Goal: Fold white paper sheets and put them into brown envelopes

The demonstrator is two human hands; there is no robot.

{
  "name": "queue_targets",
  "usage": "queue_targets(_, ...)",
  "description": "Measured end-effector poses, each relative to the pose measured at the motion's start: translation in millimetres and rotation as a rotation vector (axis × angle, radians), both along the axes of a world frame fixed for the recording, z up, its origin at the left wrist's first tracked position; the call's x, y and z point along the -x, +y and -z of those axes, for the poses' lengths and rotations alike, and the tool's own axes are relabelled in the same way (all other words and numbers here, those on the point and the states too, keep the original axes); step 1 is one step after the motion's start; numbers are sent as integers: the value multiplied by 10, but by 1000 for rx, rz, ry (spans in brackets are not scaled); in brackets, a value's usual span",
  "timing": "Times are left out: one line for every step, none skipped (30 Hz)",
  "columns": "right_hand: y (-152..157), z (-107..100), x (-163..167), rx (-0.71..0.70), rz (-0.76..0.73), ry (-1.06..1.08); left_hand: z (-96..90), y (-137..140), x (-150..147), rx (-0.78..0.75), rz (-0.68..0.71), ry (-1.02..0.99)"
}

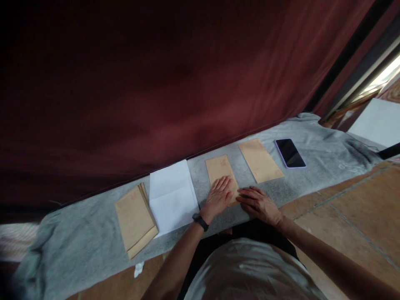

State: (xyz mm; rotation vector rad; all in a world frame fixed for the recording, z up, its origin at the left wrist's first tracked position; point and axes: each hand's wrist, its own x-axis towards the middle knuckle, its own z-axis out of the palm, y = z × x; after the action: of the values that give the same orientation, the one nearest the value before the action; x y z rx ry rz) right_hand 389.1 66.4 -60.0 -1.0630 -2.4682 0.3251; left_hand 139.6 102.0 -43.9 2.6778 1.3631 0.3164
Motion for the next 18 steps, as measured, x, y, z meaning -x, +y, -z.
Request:
queue_targets(0, -2, 2, 1, 1, 0, -13, -73, 33, 1, 10, 3)
queue_targets(-1, -6, 5, 2, 3, 2, -25, -143, 65, 2, 20, 5)
queue_targets(-1, -13, 8, 2, 5, 7, -34, -208, 96, 5, 32, 8)
queue_targets(-2, -22, 12, 0, 7, 14, -42, -270, 126, 7, 44, 12)
queue_targets(-3, -30, 15, -3, 7, 22, -46, -328, 154, 11, 56, 15)
queue_targets(-4, -37, 17, -7, 5, 30, -46, -380, 179, 14, 67, 17)
queue_targets(-4, -43, 18, -12, 2, 38, -45, -428, 201, 16, 74, 17)
queue_targets(-5, -46, 17, -15, -2, 44, -41, -471, 219, 17, 76, 16)
queue_targets(-5, -47, 15, -16, -4, 48, -36, -509, 232, 17, 75, 14)
queue_targets(-6, -46, 12, -15, -6, 50, -30, -542, 239, 15, 73, 14)
queue_targets(-7, -43, 9, -13, -6, 49, -24, -571, 242, 12, 69, 16)
queue_targets(-7, -40, 5, -10, -7, 46, -19, -595, 241, 6, 66, 20)
queue_targets(-8, -36, 1, -6, -8, 42, -14, -616, 236, -1, 65, 26)
queue_targets(-9, -31, -3, -3, -11, 38, -10, -633, 231, -11, 66, 33)
queue_targets(-9, -27, -6, -1, -13, 34, -6, -647, 224, -21, 68, 40)
queue_targets(-8, -23, -9, 1, -15, 31, -3, -659, 218, -30, 71, 46)
queue_targets(-8, -18, -11, 1, -16, 32, -1, -667, 213, -38, 75, 51)
queue_targets(-6, -14, -12, 0, -17, 35, 0, -674, 210, -43, 79, 54)
